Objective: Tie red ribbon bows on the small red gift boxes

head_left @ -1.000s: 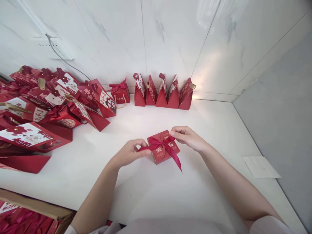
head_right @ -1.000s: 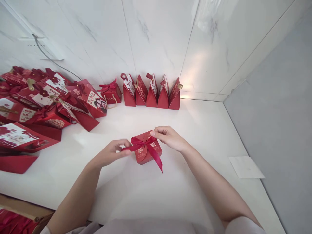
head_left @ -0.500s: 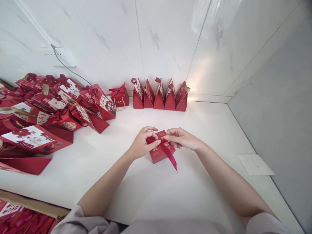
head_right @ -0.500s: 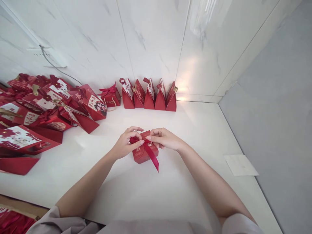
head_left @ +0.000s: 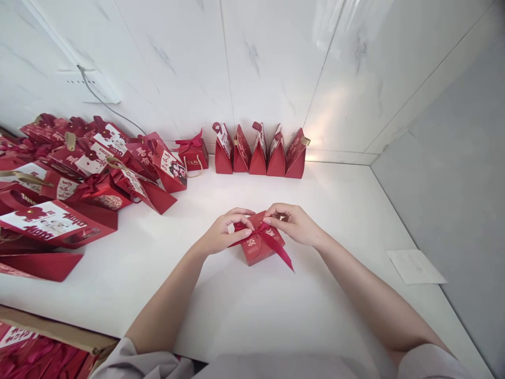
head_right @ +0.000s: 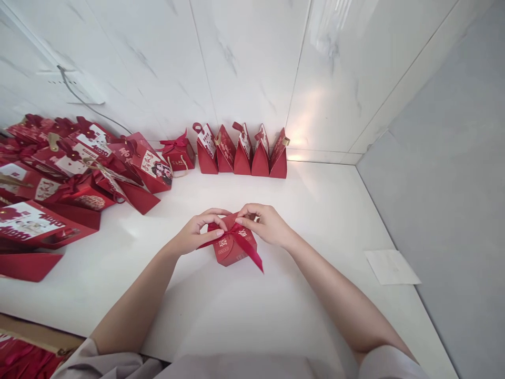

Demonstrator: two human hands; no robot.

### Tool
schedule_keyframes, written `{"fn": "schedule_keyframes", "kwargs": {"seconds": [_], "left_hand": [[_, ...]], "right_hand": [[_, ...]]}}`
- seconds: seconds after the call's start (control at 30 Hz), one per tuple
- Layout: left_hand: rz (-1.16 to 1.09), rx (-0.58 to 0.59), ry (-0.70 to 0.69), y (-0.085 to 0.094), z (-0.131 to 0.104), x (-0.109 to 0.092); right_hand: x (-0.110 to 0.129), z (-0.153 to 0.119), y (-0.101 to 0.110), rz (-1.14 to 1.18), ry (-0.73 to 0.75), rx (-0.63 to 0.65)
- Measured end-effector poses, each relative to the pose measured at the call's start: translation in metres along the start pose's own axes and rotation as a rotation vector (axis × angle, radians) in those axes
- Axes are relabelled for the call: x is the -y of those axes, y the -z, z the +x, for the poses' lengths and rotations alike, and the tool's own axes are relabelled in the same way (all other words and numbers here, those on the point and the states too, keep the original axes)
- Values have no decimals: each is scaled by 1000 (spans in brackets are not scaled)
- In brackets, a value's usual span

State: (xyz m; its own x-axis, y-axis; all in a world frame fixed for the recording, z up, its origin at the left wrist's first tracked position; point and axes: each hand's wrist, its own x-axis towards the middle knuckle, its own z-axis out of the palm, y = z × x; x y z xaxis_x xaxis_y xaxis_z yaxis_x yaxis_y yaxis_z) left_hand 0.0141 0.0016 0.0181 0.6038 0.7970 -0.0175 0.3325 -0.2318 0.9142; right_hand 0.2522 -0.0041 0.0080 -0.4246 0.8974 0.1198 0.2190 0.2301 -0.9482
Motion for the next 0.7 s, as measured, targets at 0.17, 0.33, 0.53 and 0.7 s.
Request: {"fn": "schedule_keyframes", "kwargs": {"seconds": [0.17, 0.33, 0.53, 0.7], "left_hand": [[9, -37, -29, 5, -3, 2], [-170, -119, 44, 3, -2, 11], [-292, -213, 53, 3, -1, 17], [-254, -336, -29, 5, -1, 23]], "right_hand": [[9, -3, -8, -261, 259, -339], [29, -20, -27, -677, 623, -152], [40, -32, -58, -998, 768, 107], [35, -30, -53, -1052, 699, 125]]}}
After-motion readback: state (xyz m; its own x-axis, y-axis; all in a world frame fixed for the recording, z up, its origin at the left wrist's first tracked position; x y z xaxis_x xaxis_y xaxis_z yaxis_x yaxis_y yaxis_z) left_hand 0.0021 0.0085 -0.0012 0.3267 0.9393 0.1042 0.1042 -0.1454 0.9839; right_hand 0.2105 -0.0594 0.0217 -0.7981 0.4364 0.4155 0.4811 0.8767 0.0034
